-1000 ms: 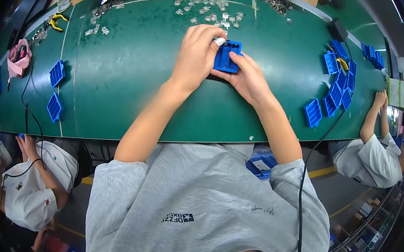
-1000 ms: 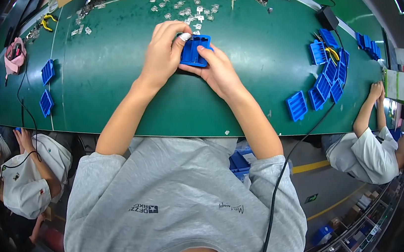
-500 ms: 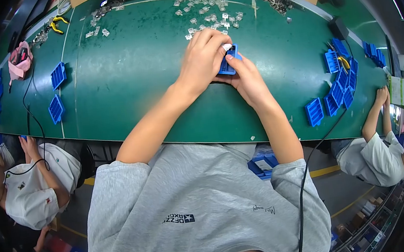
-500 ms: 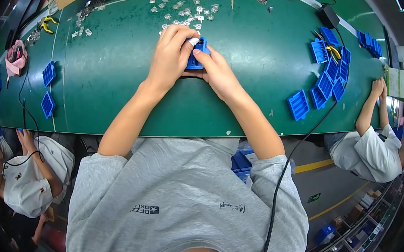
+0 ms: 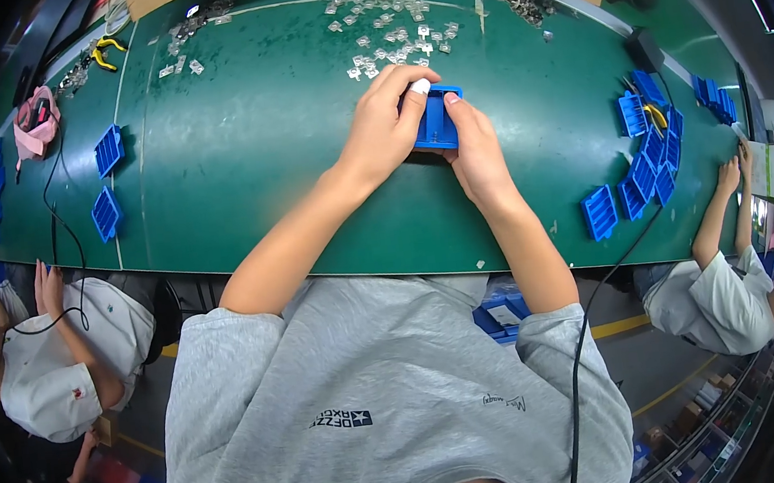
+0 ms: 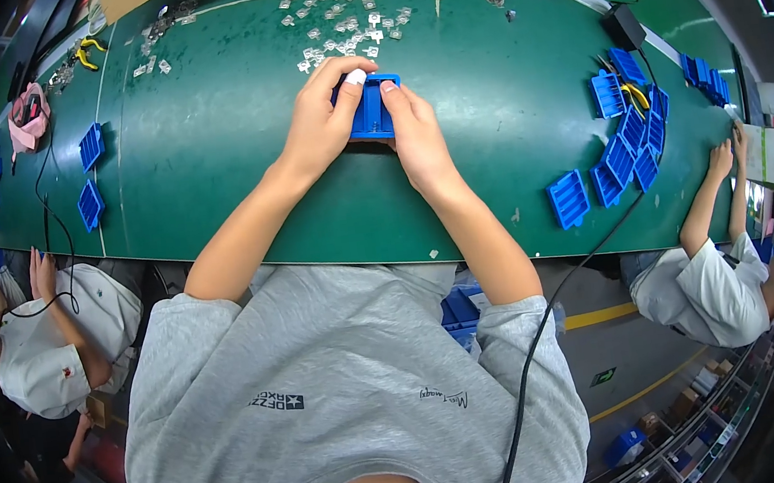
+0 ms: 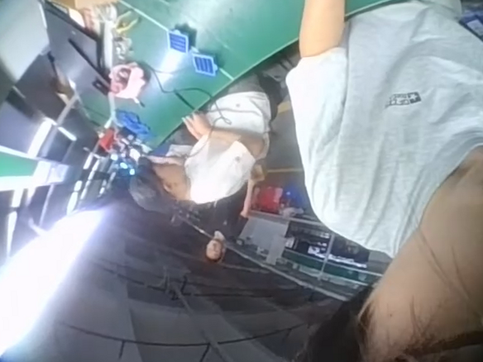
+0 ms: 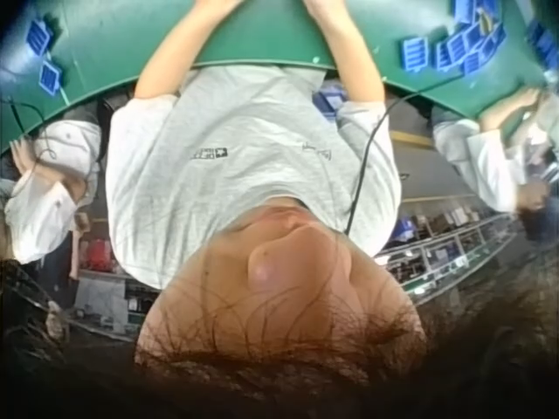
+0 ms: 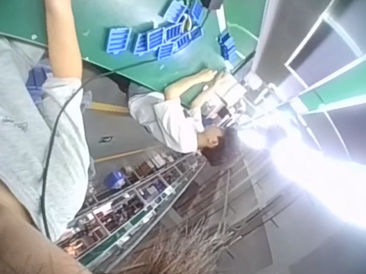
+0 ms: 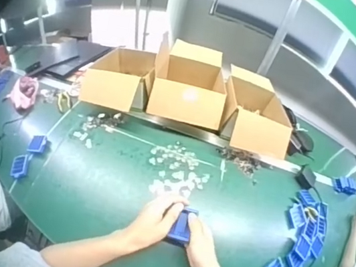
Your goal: Assembling small white lighting components into blue plastic trays at a factory workstation.
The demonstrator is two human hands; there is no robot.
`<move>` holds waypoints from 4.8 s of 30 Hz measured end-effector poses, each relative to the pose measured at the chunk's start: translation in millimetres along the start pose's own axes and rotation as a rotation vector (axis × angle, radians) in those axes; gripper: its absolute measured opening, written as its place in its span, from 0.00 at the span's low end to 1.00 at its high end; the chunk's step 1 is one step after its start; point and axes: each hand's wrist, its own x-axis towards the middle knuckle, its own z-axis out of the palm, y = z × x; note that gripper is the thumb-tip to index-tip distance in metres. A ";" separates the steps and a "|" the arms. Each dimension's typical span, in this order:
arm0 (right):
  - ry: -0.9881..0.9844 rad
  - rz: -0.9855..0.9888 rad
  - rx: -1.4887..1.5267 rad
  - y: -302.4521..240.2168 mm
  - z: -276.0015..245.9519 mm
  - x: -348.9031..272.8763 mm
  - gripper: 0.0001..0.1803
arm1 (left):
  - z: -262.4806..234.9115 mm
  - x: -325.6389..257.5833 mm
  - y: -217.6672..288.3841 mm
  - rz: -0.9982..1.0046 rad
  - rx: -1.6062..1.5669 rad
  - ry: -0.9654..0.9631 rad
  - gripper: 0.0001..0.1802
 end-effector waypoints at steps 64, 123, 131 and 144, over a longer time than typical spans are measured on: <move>0.842 -0.504 -1.483 -9.3 -146.4 -107.5 0.35 | -191.6 -37.6 -5.8 -0.079 0.883 0.287 0.17; 0.026 -0.193 0.234 -32.3 -57.2 18.7 0.23 | 9.3 94.8 -34.9 0.633 0.764 -0.276 0.09; -0.101 -0.049 0.182 -29.1 -40.7 8.3 0.25 | -3.5 25.7 -11.7 0.353 0.359 -0.035 0.08; -0.101 0.021 0.085 -24.7 -25.9 0.8 0.24 | -7.6 19.1 -21.5 0.381 0.333 -0.005 0.07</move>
